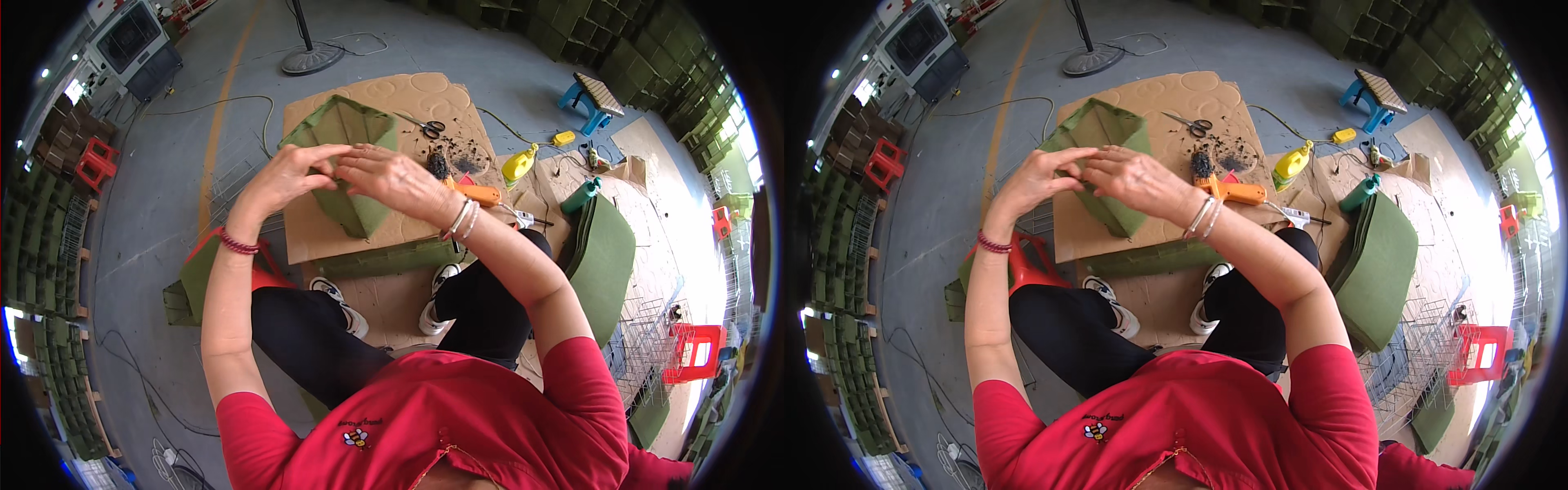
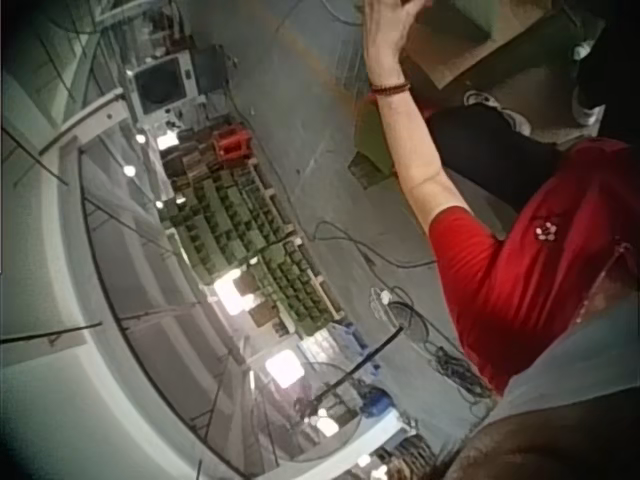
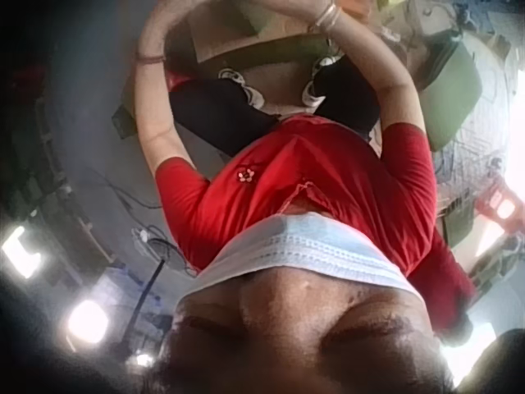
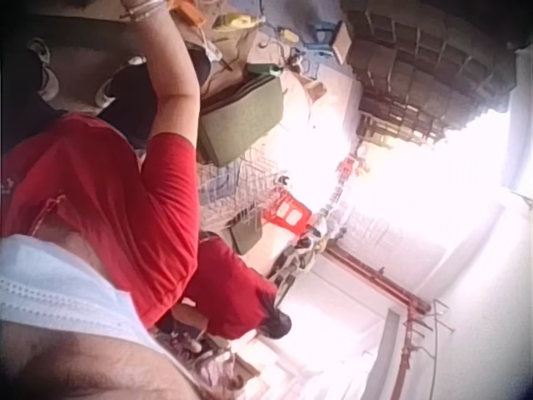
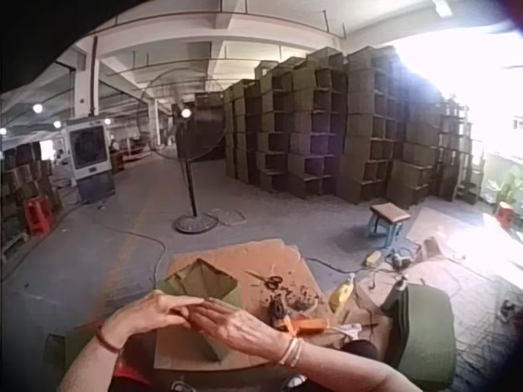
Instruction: The person is assembling a green mesh storage box using a hot glue gun and scissors to secure mesh panels.
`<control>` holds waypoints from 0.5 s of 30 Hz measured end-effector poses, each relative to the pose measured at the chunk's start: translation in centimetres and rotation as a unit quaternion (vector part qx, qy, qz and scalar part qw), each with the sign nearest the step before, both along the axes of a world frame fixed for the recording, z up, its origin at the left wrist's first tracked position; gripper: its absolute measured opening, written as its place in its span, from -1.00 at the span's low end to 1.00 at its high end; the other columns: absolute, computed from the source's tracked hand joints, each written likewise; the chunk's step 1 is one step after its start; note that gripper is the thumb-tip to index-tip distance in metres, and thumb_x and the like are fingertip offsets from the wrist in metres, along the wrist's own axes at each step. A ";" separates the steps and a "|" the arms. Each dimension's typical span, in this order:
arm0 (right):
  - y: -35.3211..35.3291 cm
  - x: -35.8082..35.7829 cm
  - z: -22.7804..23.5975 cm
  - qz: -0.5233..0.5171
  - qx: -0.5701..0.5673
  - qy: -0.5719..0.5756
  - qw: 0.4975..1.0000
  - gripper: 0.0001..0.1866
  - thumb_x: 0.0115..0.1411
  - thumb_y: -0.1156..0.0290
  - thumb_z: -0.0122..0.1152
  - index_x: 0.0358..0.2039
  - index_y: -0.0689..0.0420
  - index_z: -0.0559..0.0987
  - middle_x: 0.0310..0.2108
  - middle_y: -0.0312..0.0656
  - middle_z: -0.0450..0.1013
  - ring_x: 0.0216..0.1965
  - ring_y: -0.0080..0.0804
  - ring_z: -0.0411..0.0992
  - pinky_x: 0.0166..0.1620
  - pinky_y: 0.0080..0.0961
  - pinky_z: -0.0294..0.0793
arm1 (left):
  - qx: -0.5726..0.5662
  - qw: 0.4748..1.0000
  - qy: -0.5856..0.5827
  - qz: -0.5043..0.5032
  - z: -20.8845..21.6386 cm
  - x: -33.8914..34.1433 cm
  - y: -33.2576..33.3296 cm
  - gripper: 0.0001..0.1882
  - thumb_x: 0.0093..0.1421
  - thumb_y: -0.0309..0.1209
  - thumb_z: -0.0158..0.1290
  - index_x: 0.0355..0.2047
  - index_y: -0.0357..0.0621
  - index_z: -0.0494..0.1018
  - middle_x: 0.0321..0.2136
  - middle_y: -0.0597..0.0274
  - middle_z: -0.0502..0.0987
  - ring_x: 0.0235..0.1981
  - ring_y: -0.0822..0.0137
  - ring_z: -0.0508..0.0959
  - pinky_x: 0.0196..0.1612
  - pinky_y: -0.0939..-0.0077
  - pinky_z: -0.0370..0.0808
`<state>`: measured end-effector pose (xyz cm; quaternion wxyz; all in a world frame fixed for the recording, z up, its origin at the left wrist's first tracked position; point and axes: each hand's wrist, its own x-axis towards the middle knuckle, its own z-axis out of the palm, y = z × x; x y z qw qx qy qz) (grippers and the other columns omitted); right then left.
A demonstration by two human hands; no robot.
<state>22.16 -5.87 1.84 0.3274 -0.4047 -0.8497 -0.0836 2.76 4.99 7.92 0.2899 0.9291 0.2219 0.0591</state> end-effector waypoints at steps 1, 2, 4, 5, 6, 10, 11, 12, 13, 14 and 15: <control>-0.2 -0.5 -0.3 -0.013 0.065 -0.005 0.998 -0.70 0.06 0.42 0.23 -0.17 0.25 0.55 -0.18 -0.04 0.54 0.01 -0.13 0.48 0.07 -0.26 0.47 | -0.001 1.000 0.001 0.000 -0.6 -0.7 0.0 -0.32 0.01 -0.63 0.20 0.21 -0.09 0.40 -0.34 0.11 0.64 -0.30 0.24 0.64 -0.14 0.36 0.56; -0.1 -0.9 -0.4 -0.025 0.132 -0.009 0.991 -0.64 0.05 0.44 0.22 -0.11 0.26 0.54 -0.13 -0.03 0.54 0.05 -0.12 0.47 0.11 -0.24 0.46 | 0.060 0.995 -0.071 -0.018 -1.5 -1.7 -0.2 -0.30 -0.01 -0.62 0.22 0.21 -0.09 0.39 -0.26 0.09 0.64 -0.22 0.20 0.64 -0.09 0.34 0.56; -0.6 0.5 -1.0 -0.053 0.134 0.027 0.989 -0.64 0.02 0.50 0.22 -0.11 0.27 0.55 -0.11 -0.05 0.54 0.05 -0.12 0.46 0.12 -0.24 0.45 | 0.125 0.983 -0.137 -0.009 -1.9 -2.9 -2.3 -0.32 -0.01 -0.55 0.29 0.18 -0.15 0.41 -0.07 0.04 0.59 -0.07 0.10 0.59 -0.01 0.31 0.54; -1.2 1.7 -1.4 -0.084 0.135 0.058 0.986 -0.63 0.00 0.55 0.21 -0.12 0.28 0.56 -0.10 -0.07 0.53 0.05 -0.13 0.46 0.13 -0.24 0.45 | 0.157 0.971 -0.181 0.004 -2.9 -2.9 -3.2 -0.35 0.00 -0.53 0.29 0.16 -0.18 0.42 -0.07 0.04 0.59 -0.07 0.09 0.59 0.00 0.30 0.54; -1.7 2.4 -1.9 -0.114 0.134 0.091 0.980 -0.62 -0.03 0.61 0.21 -0.12 0.28 0.56 -0.09 -0.08 0.53 0.05 -0.13 0.46 0.14 -0.23 0.44 | 0.189 0.956 -0.222 0.020 -3.9 -2.6 -4.0 -0.37 0.00 -0.51 0.29 0.14 -0.20 0.42 -0.07 0.03 0.59 -0.06 0.08 0.58 0.01 0.28 0.54; -1.3 3.9 -3.1 -0.143 0.115 0.145 0.972 -0.60 -0.07 0.65 0.19 -0.13 0.24 0.57 -0.09 -0.09 0.53 0.03 -0.14 0.47 0.06 -0.29 0.50 | 0.269 0.916 -0.289 0.068 -7.0 0.4 -6.0 -0.46 0.00 -0.48 0.30 0.04 -0.24 0.47 -0.19 0.08 0.58 -0.16 0.13 0.58 -0.07 0.29 0.54; -1.1 4.0 -3.3 -0.138 0.106 0.125 0.977 -0.60 -0.06 0.66 0.18 -0.13 0.24 0.57 -0.08 -0.08 0.52 0.03 -0.13 0.46 0.06 -0.29 0.50 | 0.268 0.916 -0.290 0.069 -7.1 0.8 -6.1 -0.46 0.00 -0.48 0.30 0.04 -0.24 0.47 -0.19 0.08 0.58 -0.16 0.13 0.58 -0.07 0.29 0.54; -0.9 4.0 -3.3 -0.133 0.097 0.106 0.981 -0.61 -0.05 0.66 0.17 -0.13 0.25 0.57 -0.08 -0.08 0.52 0.03 -0.13 0.46 0.06 -0.29 0.50 | 0.272 0.915 -0.287 0.079 -7.1 1.2 -6.2 -0.48 -0.01 -0.51 0.30 0.02 -0.22 0.49 -0.21 0.11 0.59 -0.18 0.14 0.58 -0.10 0.29 0.53; -0.9 4.2 -3.2 -0.132 0.097 0.104 0.981 -0.61 -0.05 0.66 0.17 -0.13 0.25 0.57 -0.08 -0.08 0.52 0.03 -0.13 0.46 0.06 -0.29 0.50 | 0.276 0.914 -0.283 0.089 -7.1 1.5 -6.2 -0.50 -0.01 -0.55 0.30 0.00 -0.19 0.50 -0.23 0.15 0.60 -0.20 0.15 0.58 -0.13 0.30 0.53; -1.0 4.3 -2.9 -0.121 0.067 0.106 0.985 -0.60 -0.05 0.67 0.16 -0.11 0.25 0.57 -0.07 -0.08 0.52 0.03 -0.11 0.46 0.08 -0.29 0.49 | 0.275 0.914 -0.284 0.090 -7.1 1.8 -6.3 -0.50 -0.01 -0.55 0.30 0.00 -0.19 0.50 -0.23 0.15 0.60 -0.20 0.15 0.58 -0.13 0.30 0.53; -1.1 4.4 -2.6 -0.109 0.037 0.109 0.987 -0.60 -0.04 0.67 0.15 -0.10 0.25 0.56 -0.06 -0.07 0.51 0.03 -0.10 0.45 0.10 -0.29 0.48 | 0.270 0.914 -0.293 0.073 -7.2 2.0 -6.5 -0.49 0.00 -0.54 0.28 0.02 -0.23 0.48 -0.26 0.13 0.58 -0.21 0.15 0.57 -0.11 0.30 0.52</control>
